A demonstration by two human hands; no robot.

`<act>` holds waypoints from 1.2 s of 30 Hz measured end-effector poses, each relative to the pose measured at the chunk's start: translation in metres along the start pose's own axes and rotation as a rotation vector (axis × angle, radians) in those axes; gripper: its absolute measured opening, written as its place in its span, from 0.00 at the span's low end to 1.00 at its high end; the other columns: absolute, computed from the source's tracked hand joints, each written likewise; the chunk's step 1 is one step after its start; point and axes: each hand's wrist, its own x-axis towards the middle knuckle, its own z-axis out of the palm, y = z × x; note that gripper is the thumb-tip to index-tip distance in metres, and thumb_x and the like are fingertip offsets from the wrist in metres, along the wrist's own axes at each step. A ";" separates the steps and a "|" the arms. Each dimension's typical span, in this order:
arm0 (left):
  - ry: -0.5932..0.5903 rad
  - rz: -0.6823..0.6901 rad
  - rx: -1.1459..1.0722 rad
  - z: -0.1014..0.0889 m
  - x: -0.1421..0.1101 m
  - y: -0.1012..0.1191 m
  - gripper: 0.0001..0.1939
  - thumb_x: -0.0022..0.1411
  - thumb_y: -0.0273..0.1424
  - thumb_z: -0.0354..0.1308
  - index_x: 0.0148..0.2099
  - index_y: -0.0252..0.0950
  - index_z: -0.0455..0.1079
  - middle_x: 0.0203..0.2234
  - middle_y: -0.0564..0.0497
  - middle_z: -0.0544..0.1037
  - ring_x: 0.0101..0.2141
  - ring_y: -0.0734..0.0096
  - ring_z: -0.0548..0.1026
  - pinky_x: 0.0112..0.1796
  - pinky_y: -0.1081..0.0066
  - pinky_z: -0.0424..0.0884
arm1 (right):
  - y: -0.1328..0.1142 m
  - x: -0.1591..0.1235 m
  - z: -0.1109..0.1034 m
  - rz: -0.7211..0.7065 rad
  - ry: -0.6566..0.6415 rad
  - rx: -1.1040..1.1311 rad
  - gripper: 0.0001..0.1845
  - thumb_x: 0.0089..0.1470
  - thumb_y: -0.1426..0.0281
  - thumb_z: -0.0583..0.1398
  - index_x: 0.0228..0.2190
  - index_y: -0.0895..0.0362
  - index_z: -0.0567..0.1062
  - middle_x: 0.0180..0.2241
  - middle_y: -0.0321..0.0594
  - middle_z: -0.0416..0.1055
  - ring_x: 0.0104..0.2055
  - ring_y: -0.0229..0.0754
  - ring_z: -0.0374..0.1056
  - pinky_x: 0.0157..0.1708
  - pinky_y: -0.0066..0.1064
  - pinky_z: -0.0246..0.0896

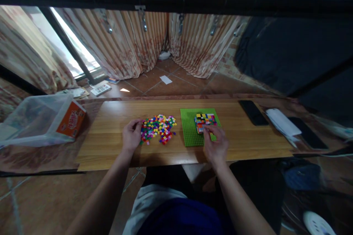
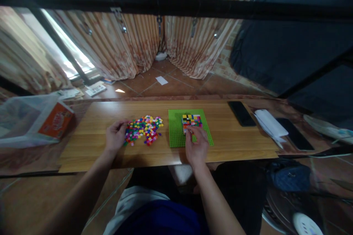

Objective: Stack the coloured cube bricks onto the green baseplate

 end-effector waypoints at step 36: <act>0.005 0.009 0.013 -0.001 0.001 -0.003 0.14 0.58 0.37 0.55 0.39 0.35 0.77 0.34 0.48 0.82 0.37 0.65 0.78 0.42 0.69 0.73 | -0.009 -0.010 0.016 0.003 -0.329 -0.110 0.12 0.59 0.67 0.55 0.36 0.53 0.78 0.36 0.43 0.77 0.39 0.46 0.72 0.42 0.39 0.66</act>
